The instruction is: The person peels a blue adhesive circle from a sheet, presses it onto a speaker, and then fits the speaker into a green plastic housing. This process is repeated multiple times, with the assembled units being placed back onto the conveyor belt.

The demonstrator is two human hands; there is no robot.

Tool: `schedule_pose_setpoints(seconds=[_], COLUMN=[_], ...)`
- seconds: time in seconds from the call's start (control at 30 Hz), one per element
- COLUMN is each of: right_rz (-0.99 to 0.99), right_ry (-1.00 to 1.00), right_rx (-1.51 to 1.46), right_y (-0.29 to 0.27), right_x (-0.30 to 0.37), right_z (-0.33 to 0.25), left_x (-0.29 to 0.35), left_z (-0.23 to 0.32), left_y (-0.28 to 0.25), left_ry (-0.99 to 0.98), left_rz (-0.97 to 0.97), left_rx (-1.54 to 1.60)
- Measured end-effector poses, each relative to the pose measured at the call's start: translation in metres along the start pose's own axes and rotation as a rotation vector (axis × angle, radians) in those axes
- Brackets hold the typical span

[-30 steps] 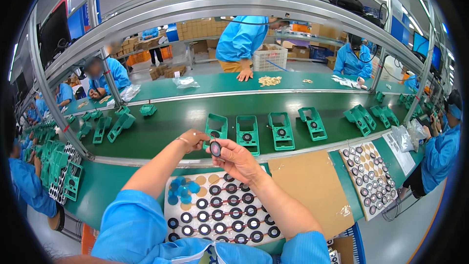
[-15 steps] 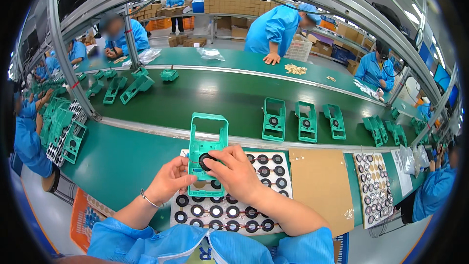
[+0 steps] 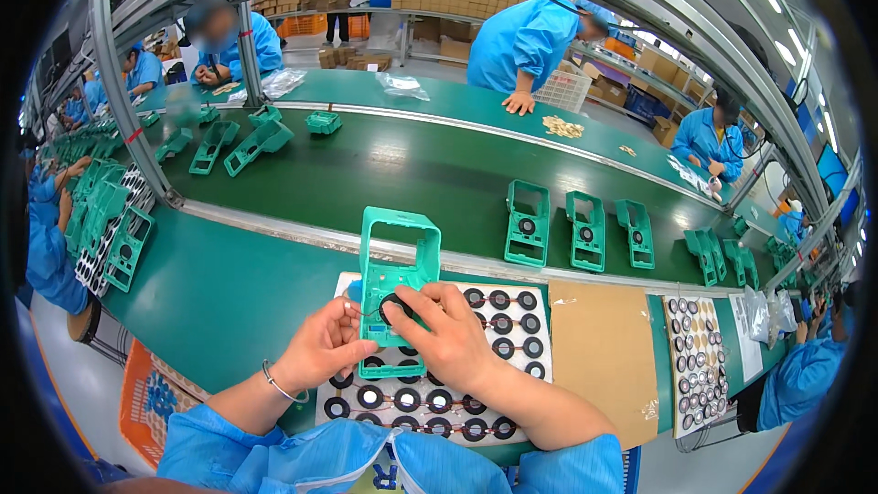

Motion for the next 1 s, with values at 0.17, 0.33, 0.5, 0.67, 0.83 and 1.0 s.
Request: schedule_pose_setpoints(seconds=[0.17,0.33,0.5,0.67,0.83,1.0], right_rz=[0.024,0.046,0.057,-0.066,-0.059,-0.021], right_ry=[-0.023,0.010,0.874,1.031,1.115,0.864], right_rx=[0.028,0.015,-0.514,-0.893,-0.815,-0.371], right_y=[-0.005,-0.013,0.004,0.034,0.019,0.005], right_x=[-0.005,-0.007,0.021,0.041,0.027,0.035], right_z=[-0.006,-0.001,0.049,0.050,0.080,0.130], left_x=[0.001,0.003,0.007,0.005,-0.034,-0.157], left_z=[0.002,0.005,0.002,-0.009,0.024,0.012], left_y=[0.001,0.000,0.004,0.010,0.012,-0.036], left_ry=[0.012,0.051,0.100,0.201,0.061,0.023], left_rz=[-0.010,0.013,0.001,-0.047,-0.009,0.215], left_rx=[0.042,0.089,0.049,-0.060,-0.125,-0.323])
Point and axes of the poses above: each hand's wrist, its own x-axis away from the middle knuckle, its own y-axis out of the palm, z = x × y, the point moved 7 cm from there along -x, towards the middle knuckle, and after that the axes turned 11 degrees about z, right-handed, at the moved point
